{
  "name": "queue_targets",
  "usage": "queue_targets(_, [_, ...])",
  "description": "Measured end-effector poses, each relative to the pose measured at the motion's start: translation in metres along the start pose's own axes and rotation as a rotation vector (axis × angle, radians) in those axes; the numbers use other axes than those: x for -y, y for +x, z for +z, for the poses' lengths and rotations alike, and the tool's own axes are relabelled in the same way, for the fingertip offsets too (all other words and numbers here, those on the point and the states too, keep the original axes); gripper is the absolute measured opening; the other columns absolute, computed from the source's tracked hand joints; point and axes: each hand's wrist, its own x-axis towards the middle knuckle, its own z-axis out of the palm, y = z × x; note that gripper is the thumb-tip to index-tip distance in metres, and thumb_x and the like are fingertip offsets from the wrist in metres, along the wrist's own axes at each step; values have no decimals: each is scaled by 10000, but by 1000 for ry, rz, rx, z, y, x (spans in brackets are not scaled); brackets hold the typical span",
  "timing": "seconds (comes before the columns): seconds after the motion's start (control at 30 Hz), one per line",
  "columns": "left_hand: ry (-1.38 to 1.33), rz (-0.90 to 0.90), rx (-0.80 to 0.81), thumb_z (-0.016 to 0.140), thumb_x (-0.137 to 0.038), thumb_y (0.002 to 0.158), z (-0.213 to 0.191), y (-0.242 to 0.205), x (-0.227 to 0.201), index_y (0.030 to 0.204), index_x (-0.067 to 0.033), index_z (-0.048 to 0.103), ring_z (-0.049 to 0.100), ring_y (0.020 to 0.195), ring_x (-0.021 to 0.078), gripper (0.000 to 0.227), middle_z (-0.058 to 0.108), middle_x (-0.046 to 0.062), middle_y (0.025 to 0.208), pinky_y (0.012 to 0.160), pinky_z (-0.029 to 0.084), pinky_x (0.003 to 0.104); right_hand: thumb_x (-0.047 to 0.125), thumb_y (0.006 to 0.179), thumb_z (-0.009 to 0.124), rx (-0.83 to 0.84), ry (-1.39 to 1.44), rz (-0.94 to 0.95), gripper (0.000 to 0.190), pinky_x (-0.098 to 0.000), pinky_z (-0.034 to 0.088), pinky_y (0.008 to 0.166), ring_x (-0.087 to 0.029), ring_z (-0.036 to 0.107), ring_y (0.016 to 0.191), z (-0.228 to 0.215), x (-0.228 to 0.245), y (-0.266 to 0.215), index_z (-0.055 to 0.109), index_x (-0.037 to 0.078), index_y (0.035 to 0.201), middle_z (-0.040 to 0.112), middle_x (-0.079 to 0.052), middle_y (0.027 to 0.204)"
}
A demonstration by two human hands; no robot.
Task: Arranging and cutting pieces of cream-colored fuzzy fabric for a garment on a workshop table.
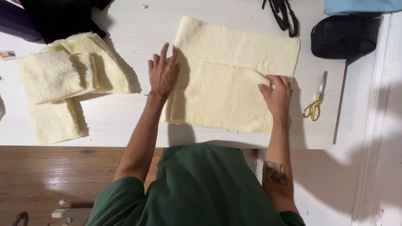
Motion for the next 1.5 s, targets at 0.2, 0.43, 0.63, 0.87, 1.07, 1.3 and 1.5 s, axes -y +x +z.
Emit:
queue_targets(0.2, [-19, 86, 35, 738, -251, 982, 23, 2, -6, 1408, -175, 641, 552, 1238, 284, 443, 477, 76, 1565, 989, 500, 431, 363, 763, 901, 116, -91, -1, 500, -534, 326, 1061, -308, 516, 1239, 14, -5, 26, 731, 137, 1175, 581, -56, 1253])
queue_targets(0.43, [-279, 168, 121, 810, -370, 841, -8, 7, -63, 1268, -41, 672, 530, 1156, 346, 557, 556, 145, 1381, 940, 480, 500, 202, 827, 892, 216, 185, 20, 357, -302, 525, 817, -166, 658, 894, 28, -32, 38, 647, 57, 1041, 684, -32, 981])
queue_targets(0.63, [-495, -41, 257, 709, -303, 1028, 10, -6, -53, 1092, -135, 690, 620, 1016, 169, 181, 702, 40, 1127, 985, 478, 383, 83, 824, 905, 150, 397, 95, 511, -306, 437, 677, -133, 529, 785, 14, -8, 32, 542, 45, 1181, 628, -54, 914])
queue_targets(0.87, [-338, 30, 78, 724, -259, 968, -19, -13, -48, 1120, -90, 718, 623, 920, 232, 228, 719, 77, 1044, 843, 493, 416, 91, 786, 941, -96, 71, -125, 640, -405, 523, 848, -244, 643, 992, 13, 3, 11, 552, 24, 1289, 651, -148, 1159])
queue_targets(1.07, [-420, 247, 403, 718, -298, 1006, -22, -76, -23, 1163, -119, 716, 624, 1123, 239, 237, 695, 87, 1208, 1033, 514, 423, 157, 892, 838, 96, 109, 37, 394, -411, 578, 989, -224, 646, 1133, -2, -45, -50, 653, 92, 1233, 633, -85, 1277])
queue_targets(1.3, [-342, 363, 386, 812, -323, 728, -76, -114, -25, 1139, -127, 749, 529, 1297, 282, 459, 663, 84, 1352, 1106, 399, 474, 265, 710, 951, 136, -212, 29, 677, -551, 391, 987, -324, 556, 1166, -32, -39, -105, 686, 32, 1287, 611, -174, 1295])
queue_targets(1.5, [-382, 370, 333, 774, -245, 906, -74, -127, -19, 1054, -138, 762, 572, 1317, 234, 183, 696, 30, 1330, 1124, 449, 420, 211, 874, 910, 78, 32, 220, 350, -378, 572, 892, -231, 664, 977, -1, -80, -113, 712, 75, 1129, 721, -72, 1092])
